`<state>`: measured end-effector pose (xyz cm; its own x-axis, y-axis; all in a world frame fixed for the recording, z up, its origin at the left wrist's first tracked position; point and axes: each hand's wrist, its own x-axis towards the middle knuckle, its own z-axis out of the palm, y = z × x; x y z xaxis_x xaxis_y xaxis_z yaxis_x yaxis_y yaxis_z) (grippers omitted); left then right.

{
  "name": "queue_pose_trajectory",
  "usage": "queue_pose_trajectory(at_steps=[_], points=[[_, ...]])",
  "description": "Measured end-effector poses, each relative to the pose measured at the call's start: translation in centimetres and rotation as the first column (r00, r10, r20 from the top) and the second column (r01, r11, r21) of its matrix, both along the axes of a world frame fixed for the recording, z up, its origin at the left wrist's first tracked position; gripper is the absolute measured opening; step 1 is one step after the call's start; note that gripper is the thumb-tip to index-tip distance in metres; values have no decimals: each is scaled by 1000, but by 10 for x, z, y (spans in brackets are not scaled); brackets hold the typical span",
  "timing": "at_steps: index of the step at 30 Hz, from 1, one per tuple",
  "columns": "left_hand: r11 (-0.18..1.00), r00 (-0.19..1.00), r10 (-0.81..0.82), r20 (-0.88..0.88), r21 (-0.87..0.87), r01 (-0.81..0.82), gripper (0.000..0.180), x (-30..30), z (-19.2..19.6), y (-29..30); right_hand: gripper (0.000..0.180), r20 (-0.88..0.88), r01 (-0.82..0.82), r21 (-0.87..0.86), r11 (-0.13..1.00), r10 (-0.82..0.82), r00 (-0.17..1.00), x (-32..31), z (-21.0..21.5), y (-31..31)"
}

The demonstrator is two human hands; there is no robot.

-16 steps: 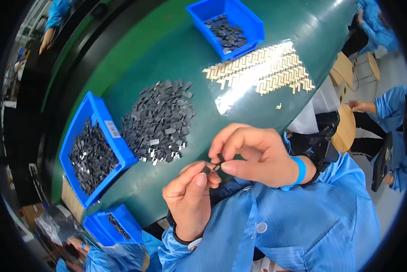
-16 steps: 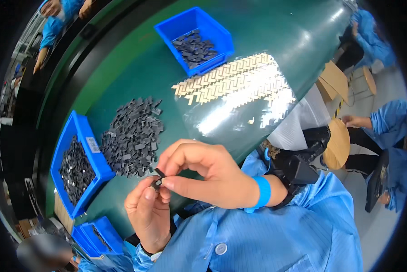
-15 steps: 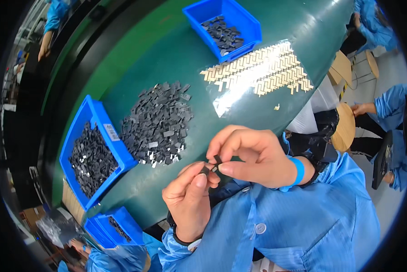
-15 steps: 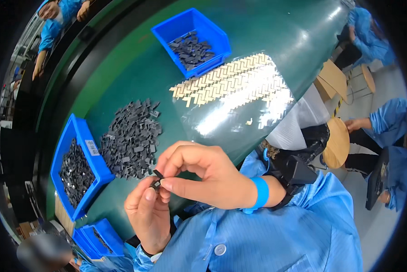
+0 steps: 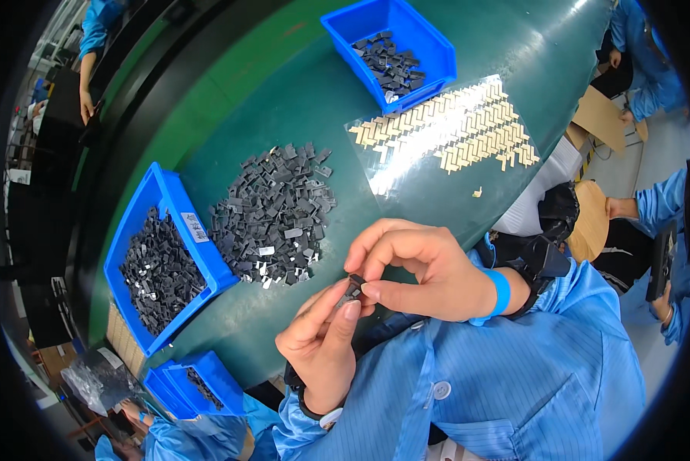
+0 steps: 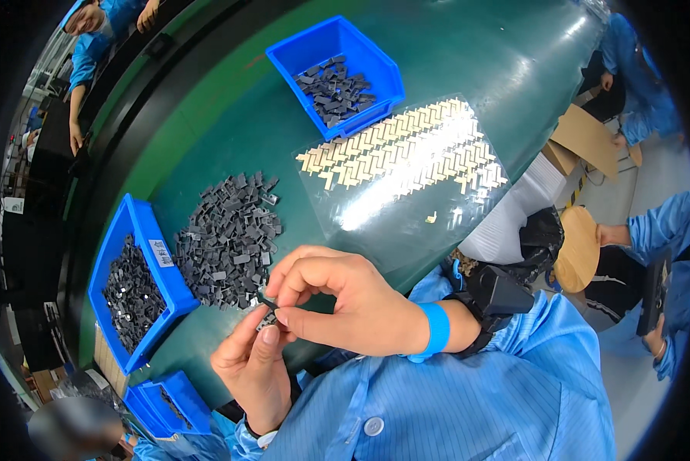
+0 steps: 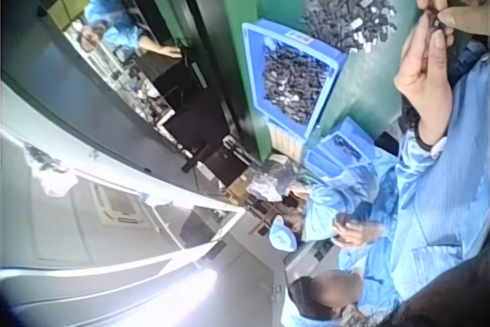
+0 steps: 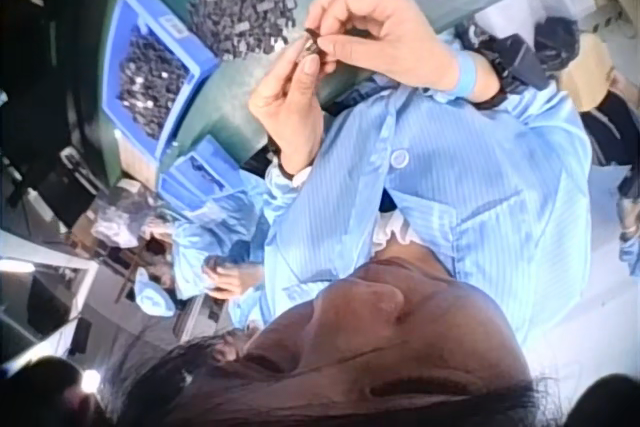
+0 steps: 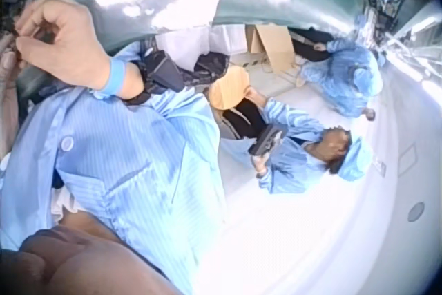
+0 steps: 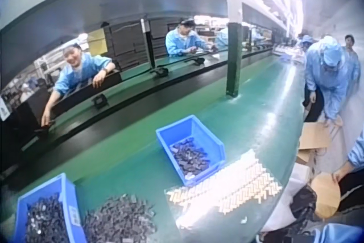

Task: Assembling small black plastic components and gold contacts at a factory assembly line workstation.

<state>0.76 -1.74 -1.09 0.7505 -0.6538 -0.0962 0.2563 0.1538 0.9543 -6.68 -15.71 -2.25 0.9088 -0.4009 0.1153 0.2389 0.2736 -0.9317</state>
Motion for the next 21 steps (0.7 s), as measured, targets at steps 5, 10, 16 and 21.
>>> queue_pose_trajectory(at_steps=[5, 10, 16, 21], points=[[999, 1000, 15, -1, 31, -15, 23, -1, 1, -3, 10, -35, -31, 65, 997, 34, 999, -4, 1, -3], [999, 999, 33, 8, 39, -33, 22, -2, 3, -4, 11, -10, -53, 164, 985, 55, 998, -3, 0, -3], [1000, 999, 24, -25, 9, -24, 23, -2, 3, -2, 6, 2, -51, 150, 987, 51, 999, -1, 2, 0], [1000, 1000, 15, -28, 8, -15, 24, -3, 4, -2, 8, -31, -34, 91, 995, 37, 999, -2, 5, 0]])
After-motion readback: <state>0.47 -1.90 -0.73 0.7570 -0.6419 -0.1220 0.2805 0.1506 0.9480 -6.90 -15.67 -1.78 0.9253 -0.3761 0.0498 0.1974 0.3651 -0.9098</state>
